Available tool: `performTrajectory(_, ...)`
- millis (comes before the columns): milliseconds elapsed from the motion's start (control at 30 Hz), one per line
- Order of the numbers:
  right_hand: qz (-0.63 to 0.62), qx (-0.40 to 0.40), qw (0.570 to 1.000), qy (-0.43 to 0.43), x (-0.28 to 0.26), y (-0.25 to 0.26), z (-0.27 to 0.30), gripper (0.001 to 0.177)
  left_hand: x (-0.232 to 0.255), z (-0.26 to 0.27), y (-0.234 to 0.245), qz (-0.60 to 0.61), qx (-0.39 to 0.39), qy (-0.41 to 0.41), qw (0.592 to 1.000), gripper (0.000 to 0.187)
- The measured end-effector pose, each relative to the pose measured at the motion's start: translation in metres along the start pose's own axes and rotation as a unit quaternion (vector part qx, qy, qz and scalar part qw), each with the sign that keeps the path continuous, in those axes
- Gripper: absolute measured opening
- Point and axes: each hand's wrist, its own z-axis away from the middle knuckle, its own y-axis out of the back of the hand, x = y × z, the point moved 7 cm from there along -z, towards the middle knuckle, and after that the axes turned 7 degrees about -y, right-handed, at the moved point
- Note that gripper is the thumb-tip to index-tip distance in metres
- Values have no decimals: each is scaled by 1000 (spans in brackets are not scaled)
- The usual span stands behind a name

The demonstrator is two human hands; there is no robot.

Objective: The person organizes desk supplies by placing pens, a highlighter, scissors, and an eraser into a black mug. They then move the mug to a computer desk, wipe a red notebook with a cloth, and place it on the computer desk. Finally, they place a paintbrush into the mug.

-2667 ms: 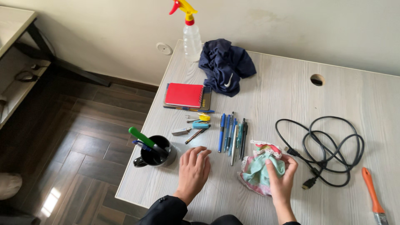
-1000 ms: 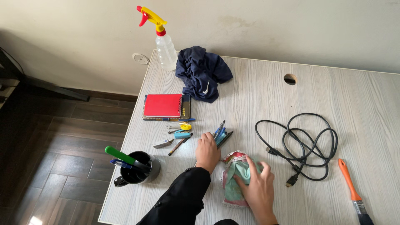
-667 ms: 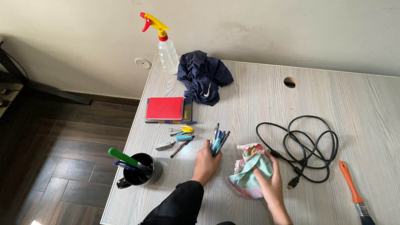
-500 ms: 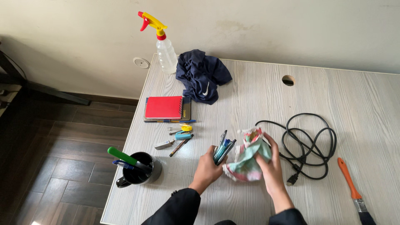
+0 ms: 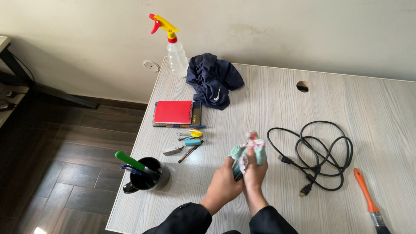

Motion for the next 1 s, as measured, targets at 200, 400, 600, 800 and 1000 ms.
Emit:
performTrajectory(200,88,33,996,9,9,23,-12,46,-16,4,-8,50,-61,28,997,54)
performTrajectory(400,-26,-2,1000,-8,-10,30,-14,38,-29,4,1,395,-85,149,903,37)
performTrajectory(600,162,-206,961,90,-12,-14,45,35,-29,-30,33,558,211,76,799,17)
performTrajectory(800,269,-199,936,113,-19,-36,78,61,-31,-22,31,573,299,144,749,9)
performTrajectory(1000,309,-188,923,131,-7,-39,83,44,-25,-9,44,574,295,73,760,10)
